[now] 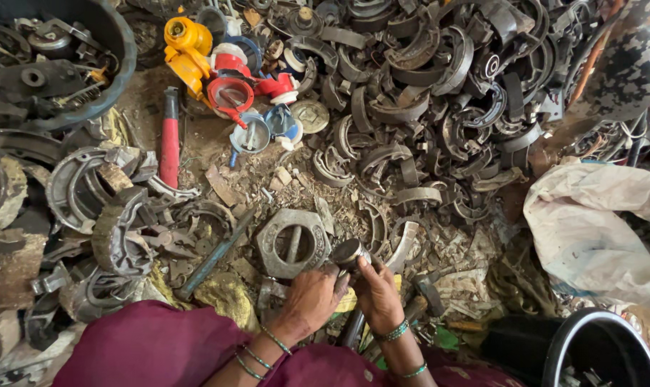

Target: The person sits on the ground and handles small metal parts, picking them up, rotating them, and placing them into a black bucket. The person repeatedly picks up cylindrical metal pieces and transfers them into the bucket.

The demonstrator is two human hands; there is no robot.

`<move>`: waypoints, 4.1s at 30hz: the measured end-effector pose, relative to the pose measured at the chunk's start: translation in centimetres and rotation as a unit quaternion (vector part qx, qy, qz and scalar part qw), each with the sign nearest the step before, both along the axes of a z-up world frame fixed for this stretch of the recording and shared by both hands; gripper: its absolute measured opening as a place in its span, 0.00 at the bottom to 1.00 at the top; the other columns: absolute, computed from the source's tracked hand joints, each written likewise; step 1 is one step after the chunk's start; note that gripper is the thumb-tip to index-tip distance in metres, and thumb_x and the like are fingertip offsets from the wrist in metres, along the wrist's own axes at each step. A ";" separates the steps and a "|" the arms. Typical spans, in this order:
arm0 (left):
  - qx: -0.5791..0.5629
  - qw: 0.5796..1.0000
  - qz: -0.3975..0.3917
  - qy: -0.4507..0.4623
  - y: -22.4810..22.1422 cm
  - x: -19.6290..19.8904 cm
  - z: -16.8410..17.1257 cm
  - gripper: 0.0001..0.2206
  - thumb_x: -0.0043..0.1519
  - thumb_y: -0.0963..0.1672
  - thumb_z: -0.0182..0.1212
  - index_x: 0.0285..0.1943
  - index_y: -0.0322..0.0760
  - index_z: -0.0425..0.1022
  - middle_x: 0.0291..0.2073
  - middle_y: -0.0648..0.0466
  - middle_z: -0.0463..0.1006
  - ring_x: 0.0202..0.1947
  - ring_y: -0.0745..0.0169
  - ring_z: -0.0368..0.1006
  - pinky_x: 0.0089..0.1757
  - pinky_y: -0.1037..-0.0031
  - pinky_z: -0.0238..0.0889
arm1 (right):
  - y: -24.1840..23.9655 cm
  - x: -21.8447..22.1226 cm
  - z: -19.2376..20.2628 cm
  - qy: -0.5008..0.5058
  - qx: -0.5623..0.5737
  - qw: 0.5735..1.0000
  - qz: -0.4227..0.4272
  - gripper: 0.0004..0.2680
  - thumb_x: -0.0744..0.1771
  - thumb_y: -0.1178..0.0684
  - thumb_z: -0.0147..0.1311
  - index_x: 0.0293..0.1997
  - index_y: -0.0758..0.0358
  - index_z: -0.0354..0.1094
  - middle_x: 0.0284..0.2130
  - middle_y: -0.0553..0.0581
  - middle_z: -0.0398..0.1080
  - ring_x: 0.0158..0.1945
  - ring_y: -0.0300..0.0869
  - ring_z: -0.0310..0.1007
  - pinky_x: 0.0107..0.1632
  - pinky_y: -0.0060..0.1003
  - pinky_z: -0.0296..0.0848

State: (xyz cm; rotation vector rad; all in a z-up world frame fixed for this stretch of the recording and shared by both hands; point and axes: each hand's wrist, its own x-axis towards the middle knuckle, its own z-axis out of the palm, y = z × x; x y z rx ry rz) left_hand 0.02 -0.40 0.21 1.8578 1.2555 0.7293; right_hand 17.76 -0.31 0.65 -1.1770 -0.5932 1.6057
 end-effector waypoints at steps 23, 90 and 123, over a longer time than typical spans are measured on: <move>-0.052 0.974 0.012 -0.220 0.3 -2.9 2.7 0.11 0.67 0.46 0.58 0.51 0.34 0.76 0.29 0.42 0.80 0.28 0.42 0.77 0.32 0.57 0.66 | -0.2 -1.5 7.4 -0.319 0.110 0.934 0.114 0.34 0.60 0.42 0.69 0.67 0.75 0.58 0.54 0.62 0.74 0.58 0.46 0.74 0.61 0.39 0.72; 0.014 0.974 0.219 -0.053 3.6 -6.8 2.0 0.17 0.62 0.46 0.63 0.58 0.34 0.74 0.52 0.42 0.77 0.46 0.41 0.77 0.47 0.60 0.71 | -0.3 -1.6 -1.5 -0.406 -0.002 0.913 0.042 0.28 0.66 0.36 0.54 0.69 0.66 0.55 0.50 0.64 0.74 0.54 0.47 0.77 0.57 0.45 0.75; 0.064 0.962 0.257 -0.064 3.5 -5.9 1.9 0.17 0.60 0.46 0.66 0.57 0.37 0.76 0.53 0.40 0.75 0.50 0.34 0.74 0.48 0.55 0.68 | -1.8 -5.4 4.6 -0.692 0.342 0.622 0.130 0.30 0.57 0.52 0.74 0.62 0.68 0.61 0.49 0.68 0.70 0.54 0.60 0.69 0.58 0.54 0.66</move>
